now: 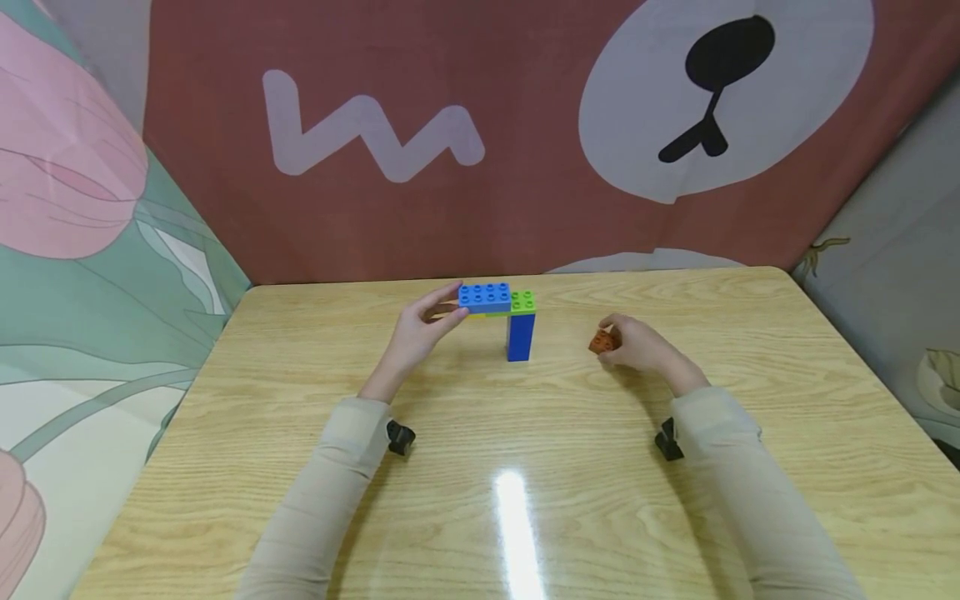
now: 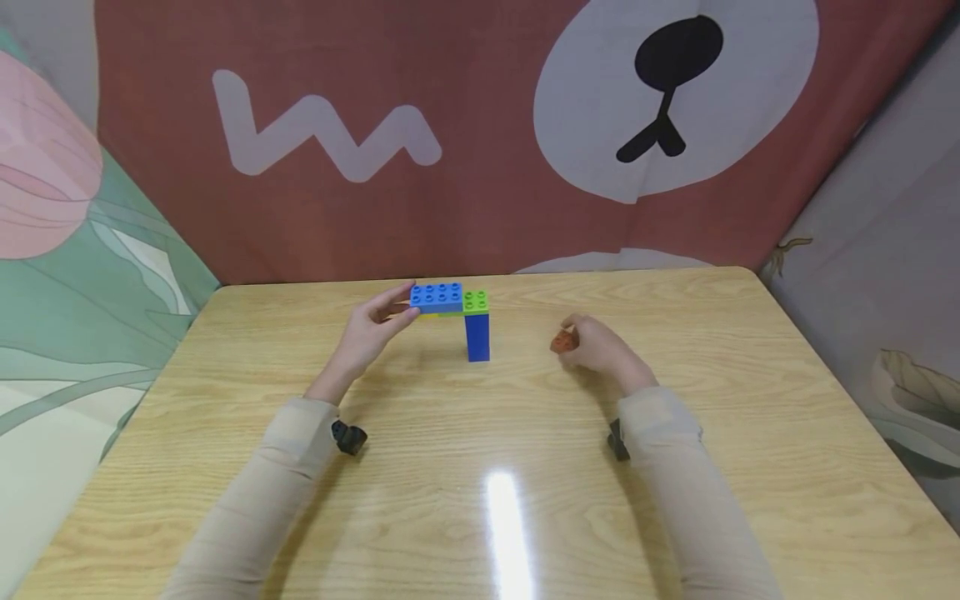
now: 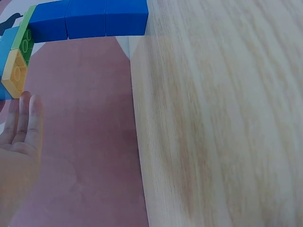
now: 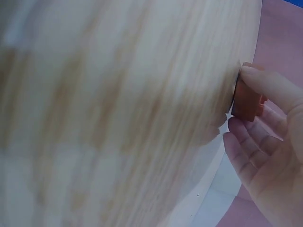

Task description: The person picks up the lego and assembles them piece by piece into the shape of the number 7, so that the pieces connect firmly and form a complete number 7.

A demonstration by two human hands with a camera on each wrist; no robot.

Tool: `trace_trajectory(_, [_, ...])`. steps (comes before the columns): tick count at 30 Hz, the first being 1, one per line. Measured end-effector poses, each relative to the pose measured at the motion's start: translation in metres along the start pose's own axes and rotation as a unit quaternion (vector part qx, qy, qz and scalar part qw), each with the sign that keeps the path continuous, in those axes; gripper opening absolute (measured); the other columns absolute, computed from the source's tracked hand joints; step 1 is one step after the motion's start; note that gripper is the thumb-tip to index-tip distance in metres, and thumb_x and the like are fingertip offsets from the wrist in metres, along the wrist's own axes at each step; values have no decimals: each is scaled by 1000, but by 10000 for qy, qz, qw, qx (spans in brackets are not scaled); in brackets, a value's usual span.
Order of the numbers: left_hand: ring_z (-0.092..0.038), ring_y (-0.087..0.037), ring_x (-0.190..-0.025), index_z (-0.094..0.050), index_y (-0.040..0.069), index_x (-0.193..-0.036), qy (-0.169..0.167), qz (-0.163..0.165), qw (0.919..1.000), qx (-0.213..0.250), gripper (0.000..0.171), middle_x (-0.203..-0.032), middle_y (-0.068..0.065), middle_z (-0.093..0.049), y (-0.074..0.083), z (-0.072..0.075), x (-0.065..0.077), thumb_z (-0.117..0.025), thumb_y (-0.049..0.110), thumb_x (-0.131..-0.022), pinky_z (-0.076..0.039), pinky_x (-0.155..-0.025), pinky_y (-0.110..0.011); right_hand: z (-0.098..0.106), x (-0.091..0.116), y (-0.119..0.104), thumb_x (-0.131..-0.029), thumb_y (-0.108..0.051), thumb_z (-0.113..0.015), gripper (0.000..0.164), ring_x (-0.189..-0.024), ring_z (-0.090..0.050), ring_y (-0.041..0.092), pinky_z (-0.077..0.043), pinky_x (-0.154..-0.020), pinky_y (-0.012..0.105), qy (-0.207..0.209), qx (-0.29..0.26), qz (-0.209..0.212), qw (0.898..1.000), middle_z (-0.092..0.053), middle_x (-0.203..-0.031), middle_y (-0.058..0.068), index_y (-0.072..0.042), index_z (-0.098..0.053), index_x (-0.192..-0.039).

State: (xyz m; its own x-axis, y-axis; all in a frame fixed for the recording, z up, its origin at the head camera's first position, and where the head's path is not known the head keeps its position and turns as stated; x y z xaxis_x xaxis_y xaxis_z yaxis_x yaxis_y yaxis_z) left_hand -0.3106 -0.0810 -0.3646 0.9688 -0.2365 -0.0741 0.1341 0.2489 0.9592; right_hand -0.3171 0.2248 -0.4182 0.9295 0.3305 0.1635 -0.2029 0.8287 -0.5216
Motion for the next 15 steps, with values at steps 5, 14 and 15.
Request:
trace_trajectory(5, [-56,-27,-122,-50,21,-140,-5,43,10000,53,50,-139,-7,-54,-1,1,0,-63,29,-93,-50,-101,-42,10,0,-4,-86,-8,-68,49,-102,-58,40,-49,-88,52,461,-271,16,9986,-58,-114,31,10,-46,-126])
trace_trajectory(14, [-56,-26,-122,-51,20,-139,0,27,9999,103,49,-138,-6,-54,-2,0,-1,-64,26,-92,-49,-102,-42,34,-1,-26,-91,-7,-60,47,-117,-49,42,-46,-100,54,1275,-1014,117,9866,-49,-124,27,5,-46,-135])
trace_trajectory(15, [-56,-26,-122,-51,20,-139,-3,26,9999,101,49,-138,-6,-54,-2,0,-1,-64,26,-92,-49,-102,-42,36,-1,-30,-92,-7,-59,48,-118,-49,42,-46,-101,53,1344,-1167,124,9840,-47,-126,27,5,-46,-136])
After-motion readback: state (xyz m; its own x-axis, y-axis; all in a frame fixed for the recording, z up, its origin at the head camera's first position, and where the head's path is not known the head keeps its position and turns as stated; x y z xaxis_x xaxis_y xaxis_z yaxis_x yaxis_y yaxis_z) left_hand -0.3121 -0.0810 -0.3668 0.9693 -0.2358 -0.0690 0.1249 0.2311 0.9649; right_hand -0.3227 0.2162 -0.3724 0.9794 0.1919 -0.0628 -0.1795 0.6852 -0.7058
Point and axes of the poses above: each hand's wrist, its own x-axis away from the middle knuckle, its own z-axis out of the back of the hand, y = z × x, the point moved 8 cm from there along -x, towards the middle knuckle
